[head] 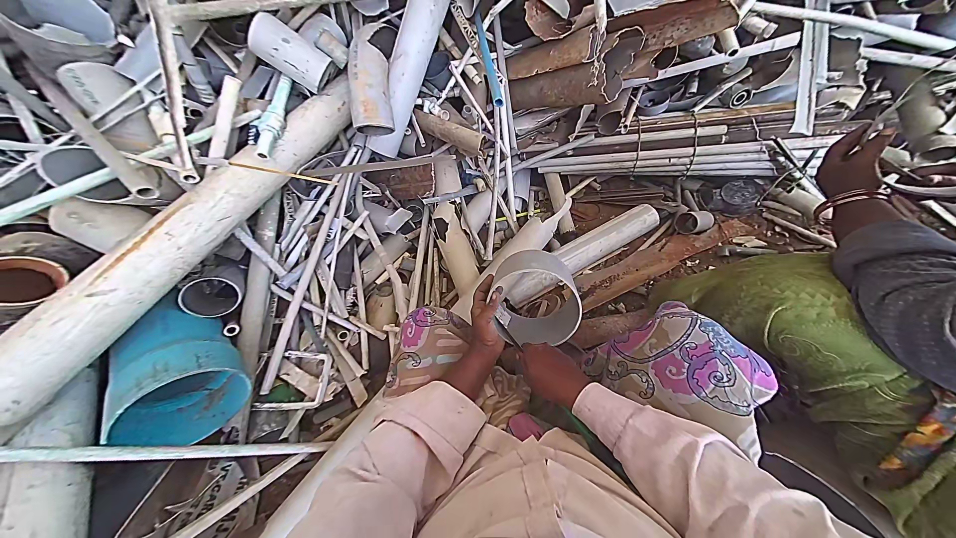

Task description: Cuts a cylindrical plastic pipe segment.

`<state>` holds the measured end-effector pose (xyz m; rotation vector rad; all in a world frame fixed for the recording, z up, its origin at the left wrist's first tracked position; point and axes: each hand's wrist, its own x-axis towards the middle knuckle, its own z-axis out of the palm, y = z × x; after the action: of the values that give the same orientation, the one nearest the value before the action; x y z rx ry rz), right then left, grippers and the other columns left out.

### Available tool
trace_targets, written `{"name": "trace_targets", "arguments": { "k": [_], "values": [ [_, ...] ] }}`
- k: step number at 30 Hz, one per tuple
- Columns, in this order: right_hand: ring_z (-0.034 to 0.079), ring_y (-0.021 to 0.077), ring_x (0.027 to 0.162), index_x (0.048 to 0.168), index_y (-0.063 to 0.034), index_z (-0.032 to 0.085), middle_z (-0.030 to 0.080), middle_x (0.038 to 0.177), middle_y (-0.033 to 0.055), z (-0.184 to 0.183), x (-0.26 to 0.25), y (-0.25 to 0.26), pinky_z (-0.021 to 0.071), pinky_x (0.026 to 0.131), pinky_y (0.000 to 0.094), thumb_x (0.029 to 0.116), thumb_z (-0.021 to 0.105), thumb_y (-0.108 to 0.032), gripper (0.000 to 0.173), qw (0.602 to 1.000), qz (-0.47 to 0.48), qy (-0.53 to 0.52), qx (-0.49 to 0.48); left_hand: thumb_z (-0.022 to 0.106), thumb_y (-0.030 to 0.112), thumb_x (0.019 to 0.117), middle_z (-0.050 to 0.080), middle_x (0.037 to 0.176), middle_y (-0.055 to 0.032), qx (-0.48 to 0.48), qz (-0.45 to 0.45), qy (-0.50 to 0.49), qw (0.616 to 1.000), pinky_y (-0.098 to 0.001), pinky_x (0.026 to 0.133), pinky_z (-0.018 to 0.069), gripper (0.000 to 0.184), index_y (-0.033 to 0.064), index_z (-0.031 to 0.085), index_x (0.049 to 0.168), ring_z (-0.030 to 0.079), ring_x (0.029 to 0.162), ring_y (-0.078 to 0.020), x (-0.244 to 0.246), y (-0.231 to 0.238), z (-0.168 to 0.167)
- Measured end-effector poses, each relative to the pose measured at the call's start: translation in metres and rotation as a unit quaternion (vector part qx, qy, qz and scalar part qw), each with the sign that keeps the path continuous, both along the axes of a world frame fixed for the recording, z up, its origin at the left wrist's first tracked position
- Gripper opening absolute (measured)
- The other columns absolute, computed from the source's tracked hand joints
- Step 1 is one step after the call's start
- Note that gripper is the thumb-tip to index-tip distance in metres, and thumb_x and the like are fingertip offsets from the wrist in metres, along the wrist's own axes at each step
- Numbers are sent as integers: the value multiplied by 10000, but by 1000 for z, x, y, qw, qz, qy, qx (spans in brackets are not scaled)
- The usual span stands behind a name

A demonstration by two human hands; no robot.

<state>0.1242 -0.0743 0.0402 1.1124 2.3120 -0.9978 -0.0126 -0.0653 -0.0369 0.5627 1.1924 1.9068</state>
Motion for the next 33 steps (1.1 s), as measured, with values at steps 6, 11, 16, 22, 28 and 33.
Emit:
{"name": "trace_targets", "arguments": {
  "k": [6,11,16,22,28,33],
  "values": [
    [605,415,1258,1343,44,550,618,1302,275,3,-2,-3,491,1006,576,1127,369,-235,397,1000,-4,-16,10,378,45,1014,401,1504,-240,-17,34,10,999,-342,1005,452,487,-63,328,1487,509,1249,-222,4,-1,3],
    [602,410,1259,1331,43,557,620,1295,271,2,-1,-2,488,1007,570,1133,353,-253,410,1000,-4,-10,4,374,31,1014,399,1510,-235,-17,37,6,999,-340,1000,453,485,-62,324,1487,509,1253,-220,4,-1,4],
    [610,411,1241,1309,48,564,623,1279,273,1,-1,-1,489,998,573,1140,332,-268,427,1000,-11,0,0,385,46,1002,408,1503,-235,-16,39,13,999,-357,992,457,494,-56,338,1483,514,1242,-225,4,-1,4],
    [652,393,1103,1297,61,559,630,1187,274,-1,3,7,503,956,535,1149,311,-273,442,998,-40,34,-16,341,71,1028,401,1489,-229,-15,52,-24,998,-329,985,451,487,-42,307,1500,511,1212,-211,5,0,5],
    [656,408,1081,1250,56,598,647,1154,274,5,4,1,496,953,561,1146,316,-305,469,1000,17,18,2,405,68,1002,415,1486,-227,8,58,-6,998,-336,986,466,504,-55,324,1485,518,1226,-209,-6,4,1],
    [642,421,1137,1292,50,579,637,1213,281,7,5,0,482,967,578,1147,300,-300,471,999,33,-7,4,461,74,926,425,1467,-232,23,17,42,999,-317,1001,459,582,-91,324,1467,518,1227,-187,-1,0,0]
  ]
}}
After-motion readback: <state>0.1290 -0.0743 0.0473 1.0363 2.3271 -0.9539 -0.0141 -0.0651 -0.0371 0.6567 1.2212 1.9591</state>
